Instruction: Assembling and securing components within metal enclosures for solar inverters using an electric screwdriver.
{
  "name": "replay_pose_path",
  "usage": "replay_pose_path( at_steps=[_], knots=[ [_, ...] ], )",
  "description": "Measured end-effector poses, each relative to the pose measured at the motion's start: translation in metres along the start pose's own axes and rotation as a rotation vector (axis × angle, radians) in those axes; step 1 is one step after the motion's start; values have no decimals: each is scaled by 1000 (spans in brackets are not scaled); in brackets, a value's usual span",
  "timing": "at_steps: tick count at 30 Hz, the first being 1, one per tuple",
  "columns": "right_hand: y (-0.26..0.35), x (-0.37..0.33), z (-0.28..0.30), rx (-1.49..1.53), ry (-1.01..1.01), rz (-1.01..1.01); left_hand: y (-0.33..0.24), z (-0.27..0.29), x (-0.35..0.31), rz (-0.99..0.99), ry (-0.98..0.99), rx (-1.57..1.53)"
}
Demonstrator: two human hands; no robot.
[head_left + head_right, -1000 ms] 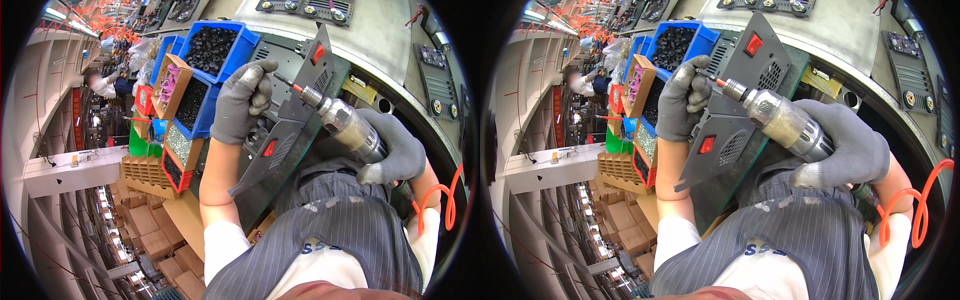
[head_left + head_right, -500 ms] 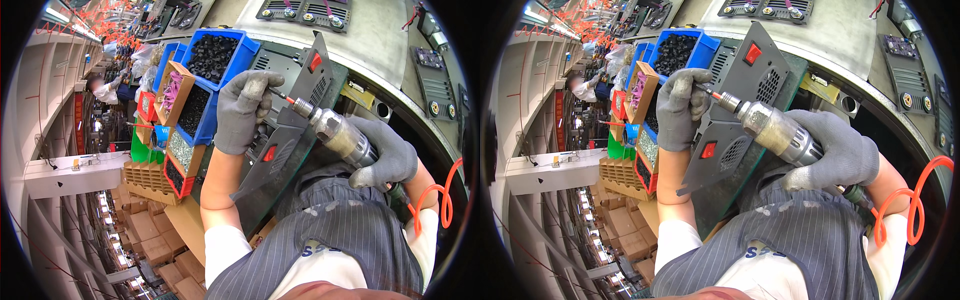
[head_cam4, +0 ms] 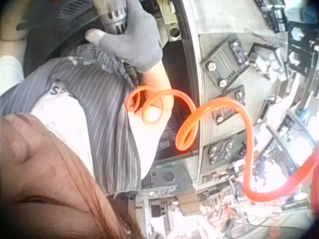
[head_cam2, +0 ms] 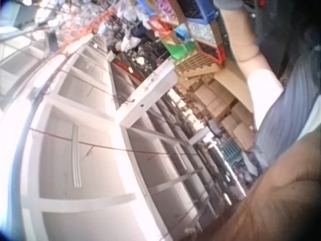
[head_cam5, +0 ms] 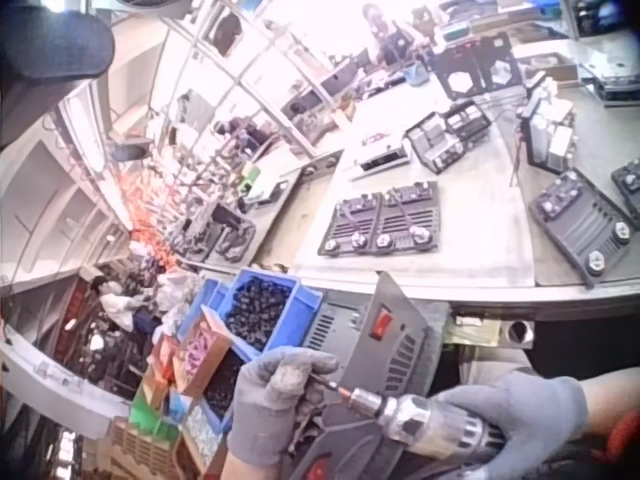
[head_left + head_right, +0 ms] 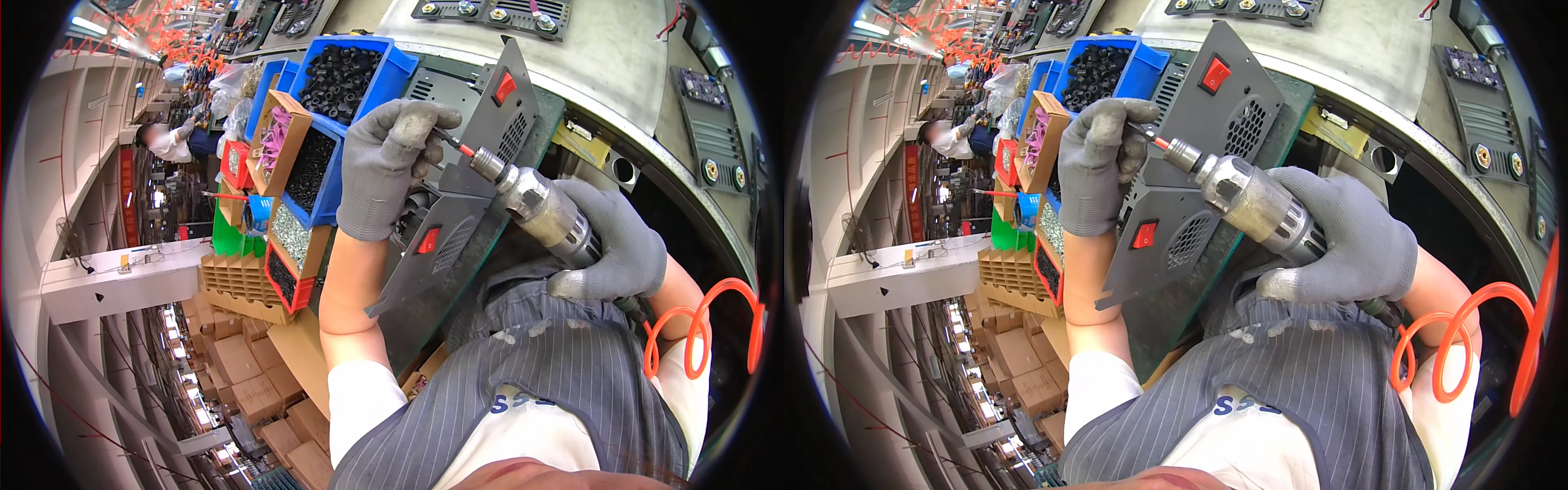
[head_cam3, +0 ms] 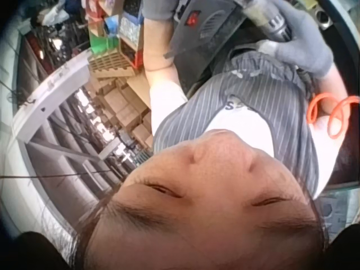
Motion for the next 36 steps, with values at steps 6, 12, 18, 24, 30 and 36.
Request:
replay_pose_path(
  at_steps=[6, 12, 18, 24, 30, 36],
  knots=[
    [-13, -19, 11, 169, 23, -46, 17, 8, 12, 24, 64, -97],
    [-60, -60, 20, 141, -12, -380, 81, -18, 21, 47, 326, 443],
    [-109, -65, 21, 146, -28, -532, 103, -42, 22, -250, 528, 411],
    [-116, -55, 15, 155, 32, -529, 113, -38, 16, -11, 603, 212],
    [-113, -46, 17, 79, 56, -557, 132, -42, 21, -63, 518, 178],
    [-108, -45, 21, 43, 66, -552, 168, -45, 35, 145, 426, -65]
  ],
)
Point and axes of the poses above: each hand's wrist, its own x-axis towards the middle knuckle, its own z-axis out of the back of the hand, y = z × x, the point moved 8 cm from there along x, towards the middle knuckle, and after that the axes turned 15 degrees about x, right-handed, at the moved point
